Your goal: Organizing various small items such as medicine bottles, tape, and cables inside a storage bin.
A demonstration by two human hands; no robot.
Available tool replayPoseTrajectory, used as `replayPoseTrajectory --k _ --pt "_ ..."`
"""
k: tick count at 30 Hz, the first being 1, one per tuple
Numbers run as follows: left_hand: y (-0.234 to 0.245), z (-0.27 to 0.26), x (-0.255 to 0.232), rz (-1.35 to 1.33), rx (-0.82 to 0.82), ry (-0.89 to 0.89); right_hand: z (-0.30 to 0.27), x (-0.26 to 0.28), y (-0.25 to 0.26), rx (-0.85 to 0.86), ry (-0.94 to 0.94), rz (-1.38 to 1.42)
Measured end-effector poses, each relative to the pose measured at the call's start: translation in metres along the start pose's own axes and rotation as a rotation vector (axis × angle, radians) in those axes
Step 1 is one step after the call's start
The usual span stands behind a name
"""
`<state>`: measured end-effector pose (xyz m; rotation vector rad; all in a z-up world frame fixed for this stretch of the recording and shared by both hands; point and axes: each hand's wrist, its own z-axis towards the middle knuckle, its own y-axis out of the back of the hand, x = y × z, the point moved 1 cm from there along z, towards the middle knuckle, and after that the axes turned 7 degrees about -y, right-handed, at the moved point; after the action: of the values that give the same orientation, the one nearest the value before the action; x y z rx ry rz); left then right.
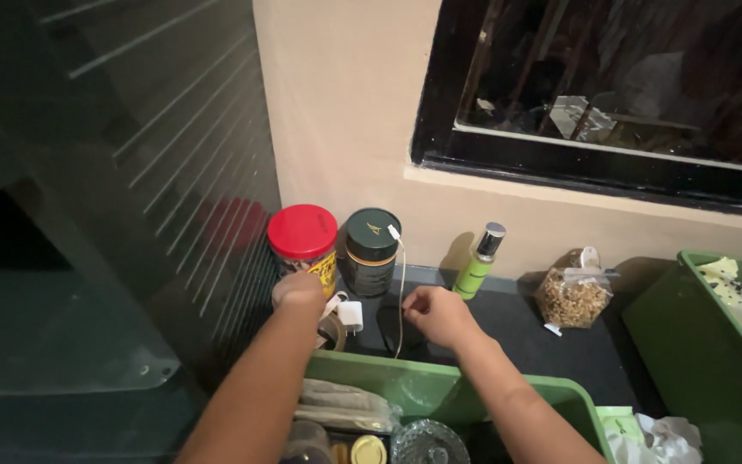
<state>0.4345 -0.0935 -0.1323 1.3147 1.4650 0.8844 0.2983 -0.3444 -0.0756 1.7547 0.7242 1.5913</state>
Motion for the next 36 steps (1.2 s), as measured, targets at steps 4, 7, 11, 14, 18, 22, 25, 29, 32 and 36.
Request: replayPoseTrajectory --k 4,7,11,14,18,22,25,29,32,36 --pt "-0.002 -0.003 0.001 -0.010 -0.073 -0.037 0.001 -0.003 -0.001 0.014 -0.017 -0.003" --pt "0.022 -0.034 -0.008 0.063 -0.079 -0.136 0.001 -0.003 -0.001 0.029 -0.039 -0.014" --pt "0.035 -0.048 -0.018 0.208 -0.126 -0.346 -0.003 0.002 -0.002 0.050 0.025 -0.002" --pt "0.075 -0.088 -0.026 0.070 -0.272 -0.404 -0.019 0.033 0.009 0.059 0.042 0.088" --pt "0.127 -0.145 -0.035 -0.205 -0.331 -0.436 -0.046 0.084 0.032 0.189 -0.166 0.565" --pt "0.148 -0.179 -0.043 -0.310 -0.436 -0.521 -0.060 0.102 0.050 0.097 -0.096 0.652" --pt "0.171 -0.215 -0.049 -0.303 -0.597 -0.599 -0.074 0.118 0.072 0.024 0.027 0.812" --pt "0.199 -0.261 -0.056 -0.449 -0.737 -0.695 -0.109 0.152 0.109 -0.071 0.000 0.785" --pt "0.199 -0.261 -0.059 -0.616 -0.798 -0.725 -0.131 0.162 0.127 -0.130 0.032 0.753" --pt "0.174 -0.228 -0.062 -0.965 -0.876 -0.881 -0.149 0.152 0.148 -0.321 0.017 0.362"
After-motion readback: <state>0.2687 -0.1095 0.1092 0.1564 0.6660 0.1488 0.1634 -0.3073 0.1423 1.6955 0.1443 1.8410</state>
